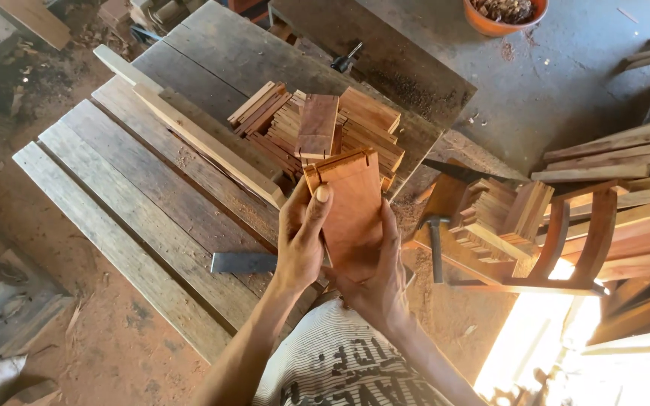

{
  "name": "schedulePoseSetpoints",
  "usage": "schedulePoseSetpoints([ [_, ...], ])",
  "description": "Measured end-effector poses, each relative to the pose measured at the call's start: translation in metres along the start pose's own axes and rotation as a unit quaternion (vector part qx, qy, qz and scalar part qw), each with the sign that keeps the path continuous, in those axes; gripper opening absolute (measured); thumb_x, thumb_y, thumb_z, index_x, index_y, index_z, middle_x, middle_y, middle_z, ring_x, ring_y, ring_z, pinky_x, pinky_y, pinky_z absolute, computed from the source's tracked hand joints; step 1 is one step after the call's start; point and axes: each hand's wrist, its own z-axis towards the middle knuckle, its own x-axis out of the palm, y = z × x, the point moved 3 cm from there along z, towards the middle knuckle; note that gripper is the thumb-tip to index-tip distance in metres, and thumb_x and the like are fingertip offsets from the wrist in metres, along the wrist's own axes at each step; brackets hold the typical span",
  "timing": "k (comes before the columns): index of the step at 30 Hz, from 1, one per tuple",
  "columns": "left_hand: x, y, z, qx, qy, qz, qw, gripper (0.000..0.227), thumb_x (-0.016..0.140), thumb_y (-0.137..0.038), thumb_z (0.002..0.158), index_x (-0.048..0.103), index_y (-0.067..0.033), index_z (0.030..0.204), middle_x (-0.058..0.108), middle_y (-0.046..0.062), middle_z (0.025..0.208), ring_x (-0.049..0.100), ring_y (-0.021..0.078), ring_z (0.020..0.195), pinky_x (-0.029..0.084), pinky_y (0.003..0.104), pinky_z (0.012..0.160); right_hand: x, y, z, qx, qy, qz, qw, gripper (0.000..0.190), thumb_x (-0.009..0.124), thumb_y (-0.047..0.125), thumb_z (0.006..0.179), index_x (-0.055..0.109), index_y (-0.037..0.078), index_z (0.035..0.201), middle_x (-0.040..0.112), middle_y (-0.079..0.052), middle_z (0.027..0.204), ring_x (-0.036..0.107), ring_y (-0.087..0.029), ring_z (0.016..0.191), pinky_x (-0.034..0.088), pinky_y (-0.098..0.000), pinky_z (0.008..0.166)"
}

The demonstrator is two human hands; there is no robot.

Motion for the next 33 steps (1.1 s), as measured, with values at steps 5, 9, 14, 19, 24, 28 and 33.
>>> schedulePoseSetpoints([
  [5,0.011,-0.019,0.013,0.090,-0.013,0.029,0.995,0.051,0.059,-0.044,0.112,0.061,0.0005,0.136,0.066,0.004,0.124,0.055,0.0115,0.117,0.043,0.027,0.107,-0.002,0.003,-0.015,-0.156,-0.014,0.011,0.988,0.101,0.081,0.009,0.089,0.013,-0.006,0.162,0.035,-0.035,0.161,0.052,-0.046,0.143,0.048,-0.0560,0.115],
  [9,0.010,-0.014,0.023,0.034,-0.028,-0.050,0.998,0.055,0.059,-0.048,0.099,0.057,-0.0061,0.135,0.065,0.002,0.123,0.060,0.0104,0.110,0.050,0.027,0.098,-0.012,0.031,-0.014,-0.205,-0.019,-0.003,0.979,0.094,0.076,0.006,0.091,0.015,-0.005,0.161,0.041,-0.033,0.153,0.051,-0.049,0.135,0.055,-0.0528,0.107],
  [14,-0.003,0.014,0.025,-0.016,-0.028,0.017,0.999,0.057,0.047,-0.052,0.110,0.065,0.0000,0.126,0.067,0.005,0.102,0.061,0.0106,0.090,0.053,0.026,0.080,-0.018,0.038,-0.018,-0.196,-0.002,-0.009,0.980,0.088,0.074,0.003,0.089,0.023,-0.002,0.160,0.045,-0.028,0.145,0.055,-0.047,0.128,0.054,-0.0546,0.102],
  [19,0.002,0.018,0.022,-0.019,-0.035,-0.064,0.997,0.051,0.047,-0.047,0.111,0.063,-0.0012,0.127,0.068,0.003,0.105,0.060,0.0101,0.094,0.052,0.025,0.084,-0.009,0.011,-0.014,-0.063,0.023,0.188,0.980,0.078,0.068,0.007,0.101,0.018,-0.006,0.161,0.048,-0.028,0.150,0.062,-0.032,0.129,0.060,-0.0409,0.101],
  [24,0.009,0.015,0.006,0.032,-0.065,0.026,0.997,0.047,0.051,-0.044,0.113,0.062,-0.0030,0.132,0.065,-0.002,0.116,0.056,0.0059,0.108,0.046,0.023,0.097,0.002,-0.052,-0.026,0.247,0.132,0.196,0.940,0.051,0.074,0.015,0.091,0.059,-0.003,0.136,0.077,-0.017,0.107,0.068,-0.015,0.087,0.058,-0.0286,0.072],
  [28,0.013,0.019,0.007,0.000,-0.065,-0.034,0.997,0.041,0.058,-0.038,0.109,0.062,-0.0033,0.132,0.065,-0.002,0.121,0.055,0.0068,0.116,0.042,0.025,0.107,0.010,-0.085,-0.035,0.211,0.150,0.301,0.918,0.047,0.077,0.020,0.091,0.061,-0.005,0.127,0.075,-0.010,0.110,0.068,-0.012,0.098,0.057,-0.0290,0.083],
  [33,-0.010,0.055,-0.009,-0.045,-0.077,-0.052,0.995,0.050,0.059,-0.037,0.116,0.058,0.0056,0.143,0.059,0.008,0.135,0.049,0.0131,0.128,0.036,0.029,0.116,0.012,-0.091,-0.049,0.237,0.150,0.341,0.897,0.046,0.076,0.020,0.092,0.062,-0.006,0.127,0.075,-0.010,0.114,0.068,-0.014,0.103,0.057,-0.0294,0.090],
])
